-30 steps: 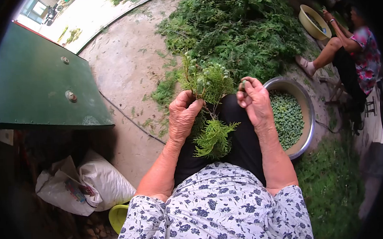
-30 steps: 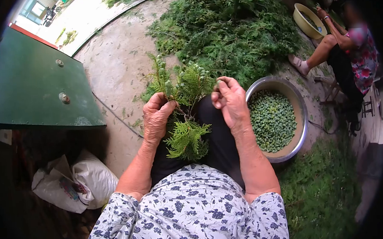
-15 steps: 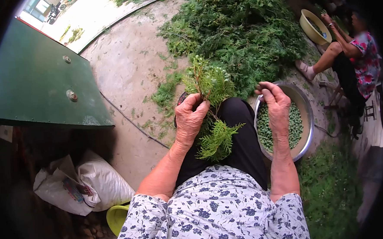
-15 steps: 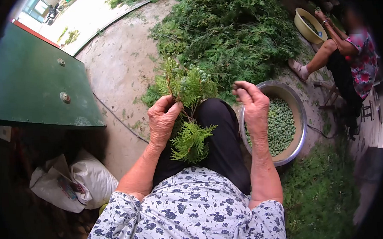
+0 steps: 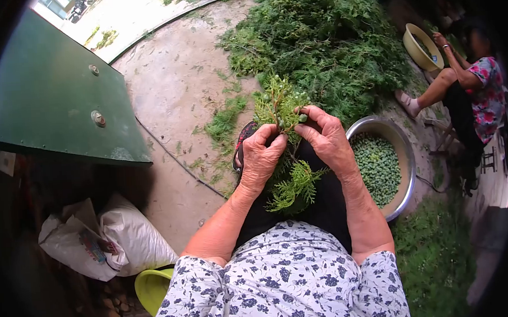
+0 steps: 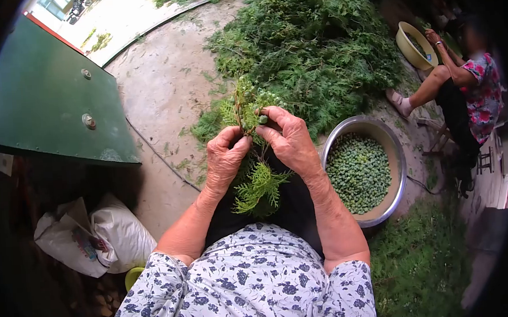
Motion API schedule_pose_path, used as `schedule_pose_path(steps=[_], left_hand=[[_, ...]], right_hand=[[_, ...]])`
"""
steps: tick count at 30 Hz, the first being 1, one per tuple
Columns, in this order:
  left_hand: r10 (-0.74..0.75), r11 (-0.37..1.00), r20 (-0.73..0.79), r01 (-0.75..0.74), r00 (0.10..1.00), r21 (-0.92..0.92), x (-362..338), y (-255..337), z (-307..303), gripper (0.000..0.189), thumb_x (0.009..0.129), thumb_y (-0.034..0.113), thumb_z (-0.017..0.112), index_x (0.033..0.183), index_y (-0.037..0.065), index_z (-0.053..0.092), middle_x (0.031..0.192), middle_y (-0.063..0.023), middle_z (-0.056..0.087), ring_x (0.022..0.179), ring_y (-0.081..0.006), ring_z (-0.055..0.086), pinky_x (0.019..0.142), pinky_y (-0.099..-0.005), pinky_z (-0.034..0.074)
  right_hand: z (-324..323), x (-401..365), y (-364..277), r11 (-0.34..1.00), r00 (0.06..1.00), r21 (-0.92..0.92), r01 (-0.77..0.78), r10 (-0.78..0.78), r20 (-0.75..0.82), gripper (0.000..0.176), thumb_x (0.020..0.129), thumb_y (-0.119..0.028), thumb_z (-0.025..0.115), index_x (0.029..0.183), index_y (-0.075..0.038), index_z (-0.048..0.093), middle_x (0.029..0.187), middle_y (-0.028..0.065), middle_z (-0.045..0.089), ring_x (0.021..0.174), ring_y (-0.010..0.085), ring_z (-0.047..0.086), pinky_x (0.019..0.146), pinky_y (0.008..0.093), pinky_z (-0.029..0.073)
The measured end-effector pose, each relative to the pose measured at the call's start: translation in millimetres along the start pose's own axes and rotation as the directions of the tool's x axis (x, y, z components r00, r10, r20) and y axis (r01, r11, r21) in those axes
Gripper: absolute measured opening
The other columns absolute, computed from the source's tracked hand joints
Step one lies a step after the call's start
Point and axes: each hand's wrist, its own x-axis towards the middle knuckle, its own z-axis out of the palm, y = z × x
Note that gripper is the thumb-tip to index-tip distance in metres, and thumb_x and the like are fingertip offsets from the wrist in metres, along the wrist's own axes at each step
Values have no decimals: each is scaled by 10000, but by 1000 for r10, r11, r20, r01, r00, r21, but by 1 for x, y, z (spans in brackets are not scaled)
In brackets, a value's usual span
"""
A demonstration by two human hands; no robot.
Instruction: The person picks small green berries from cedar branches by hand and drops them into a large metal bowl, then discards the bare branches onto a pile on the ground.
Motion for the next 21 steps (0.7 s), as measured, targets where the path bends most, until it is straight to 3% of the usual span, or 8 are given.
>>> schedule_pose_path(steps=[4,6,9,12,16,19,21], left_hand=[[-4,1000,5,4,1000,15,0,1,0,127,793,60,627,896,-15,622,738,-10,599,685,-57,510,624,-223,436],[1,1000,4,-1,1000,23,0,-1,0,127,793,60,626,896,-15,621,740,-12,601,685,-59,511,626,-224,437],[28,999,0,-28,1000,40,0,-5,0,129,794,61,624,898,-15,621,739,-13,600,684,-63,514,629,-229,439],[22,998,5,-22,1000,53,0,-3,0,129,792,59,624,899,-15,619,738,-16,599,683,-70,518,628,-233,440],[29,998,3,-29,1000,52,-1,1,0,127,790,58,625,893,-14,617,737,-24,597,679,-76,521,626,-236,440],[32,997,1,-32,999,66,-1,1,0,125,789,61,624,889,-14,616,731,-27,593,673,-80,522,623,-239,440],[36,996,2,-36,999,81,0,0,0,123,789,62,624,886,-14,616,727,-28,591,669,-82,522,622,-240,440]], right_hand=[[-4,0,0,997,997,-63,-43,47,62,240,788,-52,632,1007,28,576,863,88,605,769,119,581,691,273,473],[-4,-1,-5,976,986,-163,-146,158,60,271,774,-79,646,1015,29,584,851,96,599,733,134,577,672,275,469],[-4,1,-1,976,996,-218,-13,32,81,295,765,-93,650,1025,32,585,847,106,595,710,144,570,649,279,464],[-4,5,6,992,995,-123,6,6,96,282,766,-97,650,1004,40,589,857,109,593,702,150,566,633,279,458],[-5,5,2,984,995,-177,5,13,104,252,772,-88,646,980,48,603,810,90,597,693,148,567,640,265,459],[-1,4,5,993,997,-113,-31,38,61,234,778,-65,638,982,48,618,764,79,606,686,145,569,667,241,462],[4,1,6,972,993,204,-118,121,-1,234,779,-28,619,1003,40,625,744,83,617,677,134,568,661,231,461]])
